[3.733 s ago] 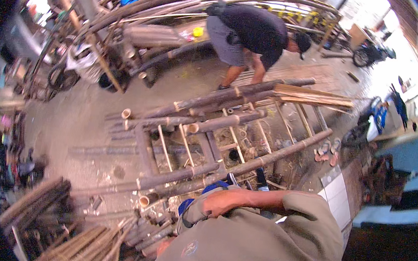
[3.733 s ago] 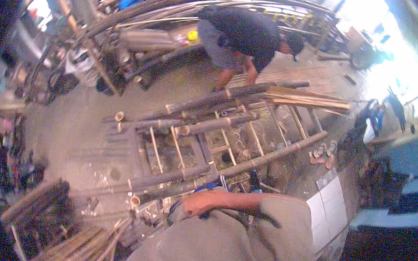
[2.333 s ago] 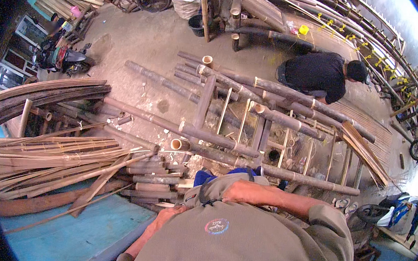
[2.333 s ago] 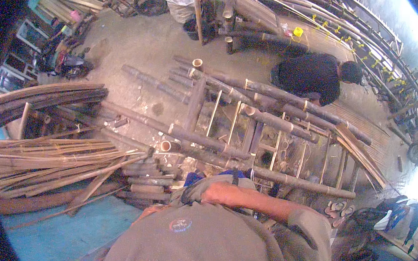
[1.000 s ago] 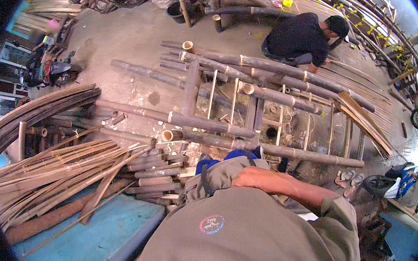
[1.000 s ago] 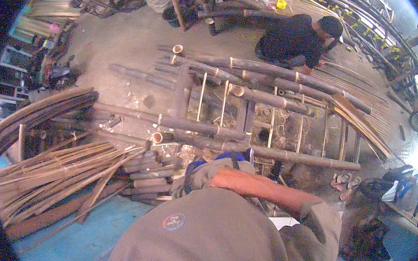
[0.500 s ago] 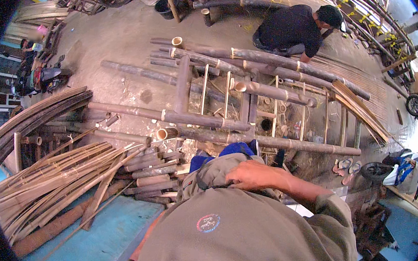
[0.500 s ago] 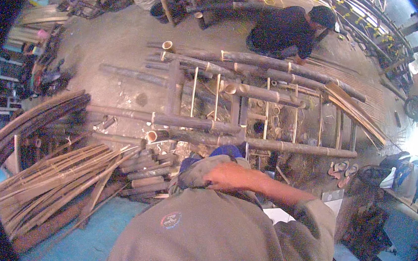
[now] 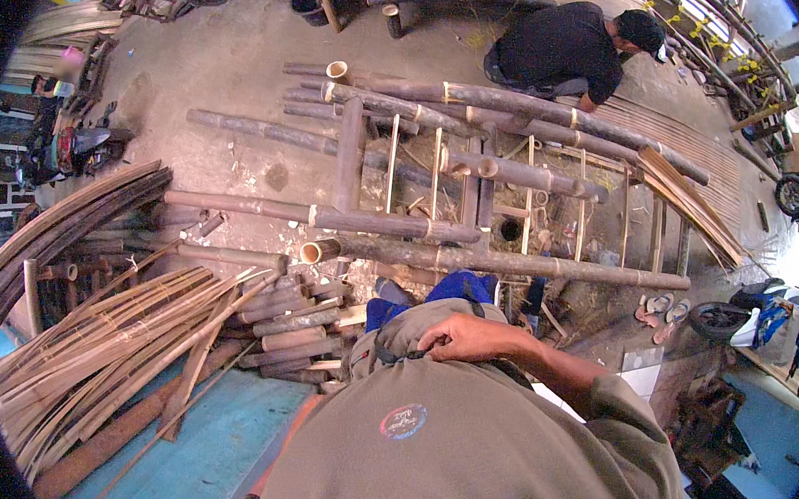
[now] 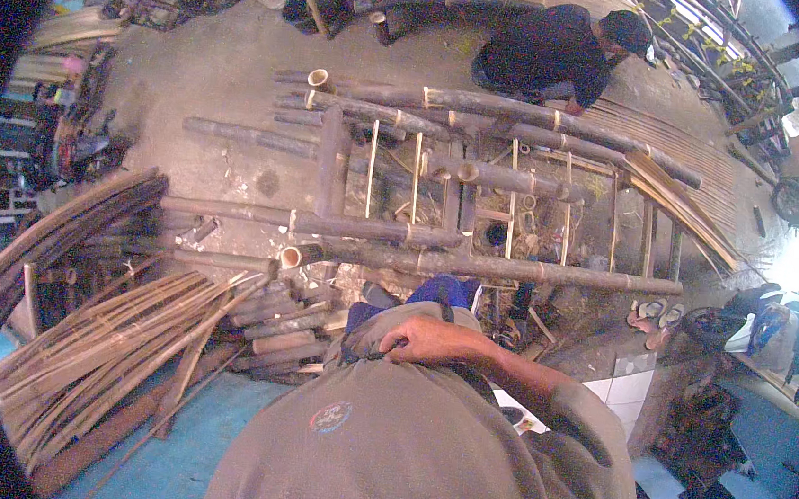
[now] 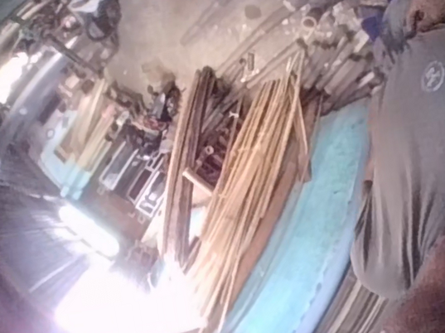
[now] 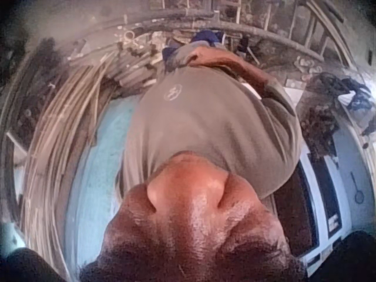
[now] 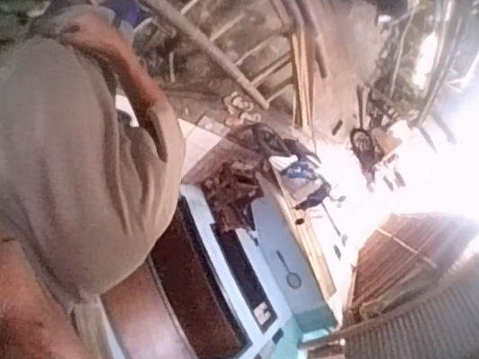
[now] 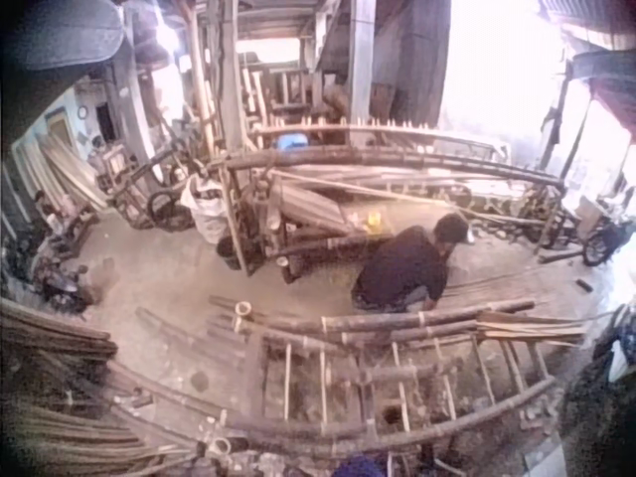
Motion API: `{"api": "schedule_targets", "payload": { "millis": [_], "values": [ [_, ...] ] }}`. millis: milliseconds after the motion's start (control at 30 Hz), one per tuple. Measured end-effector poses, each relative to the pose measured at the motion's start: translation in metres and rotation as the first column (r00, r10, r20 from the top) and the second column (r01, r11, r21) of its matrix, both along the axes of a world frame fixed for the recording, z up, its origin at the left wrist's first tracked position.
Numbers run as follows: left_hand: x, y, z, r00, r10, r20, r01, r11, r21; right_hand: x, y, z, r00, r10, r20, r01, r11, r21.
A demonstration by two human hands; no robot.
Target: The person assembles a bamboo frame by fitting poles into joints and securing them with thin strips. They then use a knife to shave and smooth the ends of bamboo pieces to prepare them for insertion.
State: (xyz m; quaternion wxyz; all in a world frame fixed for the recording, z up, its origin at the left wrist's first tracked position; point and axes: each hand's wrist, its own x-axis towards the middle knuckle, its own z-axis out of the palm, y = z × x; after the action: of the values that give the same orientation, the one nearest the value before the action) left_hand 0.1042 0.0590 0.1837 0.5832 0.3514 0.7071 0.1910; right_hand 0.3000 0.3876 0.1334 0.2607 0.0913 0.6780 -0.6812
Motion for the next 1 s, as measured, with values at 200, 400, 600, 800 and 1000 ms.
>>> {"api": "schedule_targets", "payload": {
  "millis": [200,400,600,800,1000],
  "values": [
    [-0.002,-0.001,0.006,1.000,0.010,0.026,-0.010,1.000,-0.017,-0.003,-0.003,0.001,0.999,-0.030,0.016,0.030,0.999,-0.024],
    [-0.010,0.008,0.005,0.996,0.025,0.089,-0.021,0.998,-0.051,0.008,0.008,-0.014,0.994,-0.082,-0.078,0.082,0.997,0.000],
    [-0.020,0.045,-0.046,0.907,0.376,0.190,-0.340,0.920,-0.193,0.001,0.060,-0.096,0.763,-0.595,0.253,0.613,0.790,0.013],
    [-0.024,0.173,-0.079,0.965,0.208,-0.162,-0.221,0.973,-0.063,0.002,0.151,-0.279,0.038,-0.890,0.454,0.999,0.021,-0.041],
    [-0.026,0.254,-0.154,0.980,0.121,-0.156,-0.123,0.992,-0.007,0.000,0.267,-0.437,-0.502,-0.754,0.424,0.859,-0.493,0.141]
  ]
}}
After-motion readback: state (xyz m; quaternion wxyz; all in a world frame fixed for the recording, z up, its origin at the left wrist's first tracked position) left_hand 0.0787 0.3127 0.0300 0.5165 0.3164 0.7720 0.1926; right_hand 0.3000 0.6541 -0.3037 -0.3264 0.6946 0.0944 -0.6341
